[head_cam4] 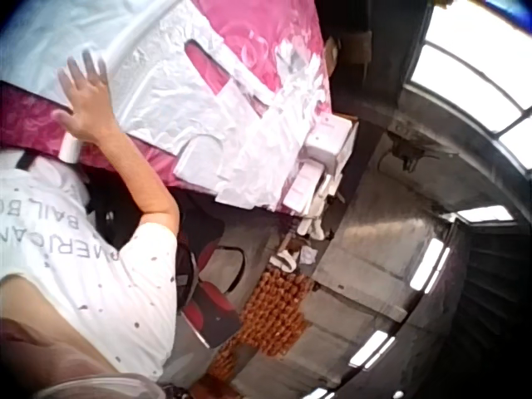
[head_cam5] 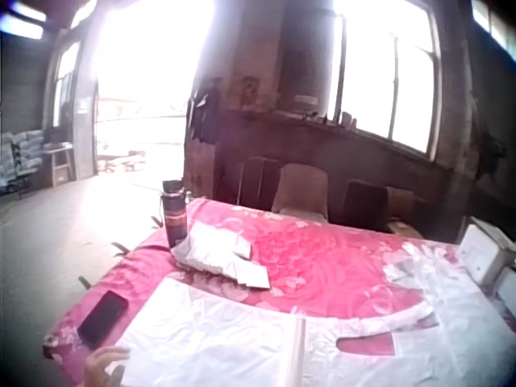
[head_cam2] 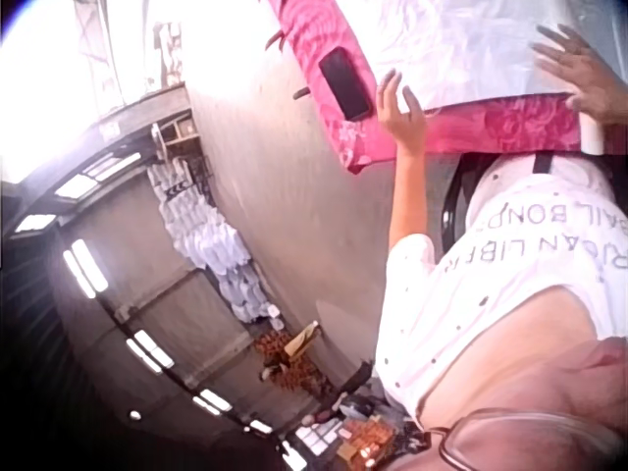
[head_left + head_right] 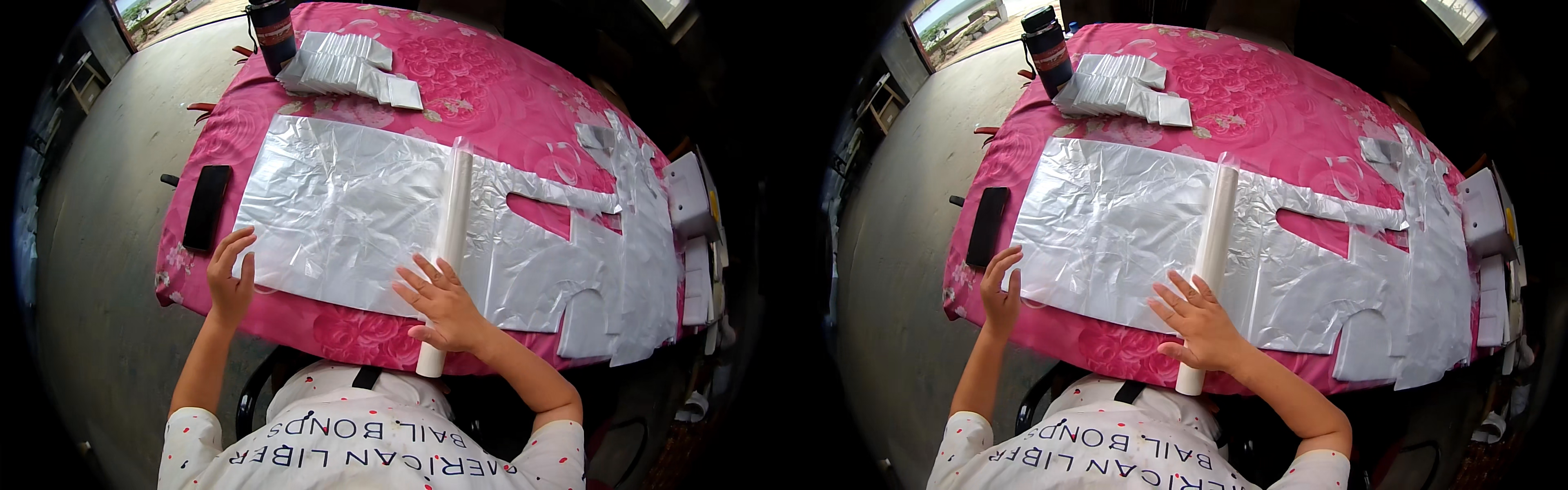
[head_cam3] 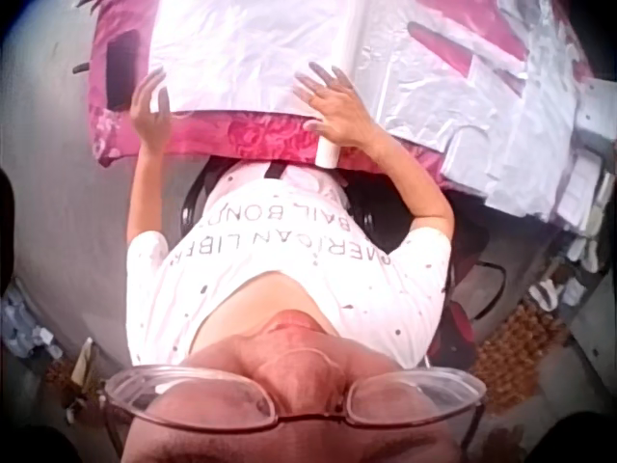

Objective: The person repeatedly unrolls a plastic wrap roll, tears off a sheet, and wraps small rectangular items on a pink tablecloth. The wrapped items are stacked on the table as the process continues.

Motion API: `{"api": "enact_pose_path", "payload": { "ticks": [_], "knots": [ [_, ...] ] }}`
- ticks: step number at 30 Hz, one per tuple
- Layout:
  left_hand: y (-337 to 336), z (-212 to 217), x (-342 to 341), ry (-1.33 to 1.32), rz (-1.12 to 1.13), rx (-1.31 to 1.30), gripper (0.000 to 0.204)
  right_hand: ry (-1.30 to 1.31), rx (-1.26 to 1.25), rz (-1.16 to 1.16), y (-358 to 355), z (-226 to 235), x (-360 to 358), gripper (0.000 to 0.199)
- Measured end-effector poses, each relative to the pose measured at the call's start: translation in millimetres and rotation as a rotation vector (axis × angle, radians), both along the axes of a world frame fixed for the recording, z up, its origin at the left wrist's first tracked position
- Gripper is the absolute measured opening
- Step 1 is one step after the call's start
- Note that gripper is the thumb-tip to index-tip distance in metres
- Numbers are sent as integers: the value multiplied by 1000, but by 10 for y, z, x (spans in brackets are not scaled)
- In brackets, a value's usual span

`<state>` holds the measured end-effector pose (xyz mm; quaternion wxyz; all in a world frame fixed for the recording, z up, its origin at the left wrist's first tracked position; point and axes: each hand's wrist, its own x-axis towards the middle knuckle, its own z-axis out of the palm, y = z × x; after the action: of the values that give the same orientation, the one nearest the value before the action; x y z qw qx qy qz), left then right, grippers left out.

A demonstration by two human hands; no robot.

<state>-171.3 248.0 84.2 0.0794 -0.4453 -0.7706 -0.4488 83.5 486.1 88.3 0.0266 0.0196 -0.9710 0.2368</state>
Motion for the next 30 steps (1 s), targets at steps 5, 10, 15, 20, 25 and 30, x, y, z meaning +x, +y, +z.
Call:
{"api": "enact_pose_path", "payload": {
  "ticks": [5,10,15,20,25,30],
  "knots": [
    [-210,8,40,-38,27,5,22,214,-689,539,-672,483,-733,62],
    [-586,-36,143,-102,81,-31,22,362,-195,103,-9,171,-944,39],
    [-721,-92,360,-271,64,-66,24,234,151,183,150,-133,-1279,55],
    [-651,-70,568,-512,0,-61,35,294,169,285,-268,-222,-1999,58],
    [-528,13,625,-513,150,-297,63,238,92,259,-829,-213,-2629,41],
    [-490,16,557,-552,207,-518,90,493,-97,-286,-1064,-244,-2680,50]
  ]
}}
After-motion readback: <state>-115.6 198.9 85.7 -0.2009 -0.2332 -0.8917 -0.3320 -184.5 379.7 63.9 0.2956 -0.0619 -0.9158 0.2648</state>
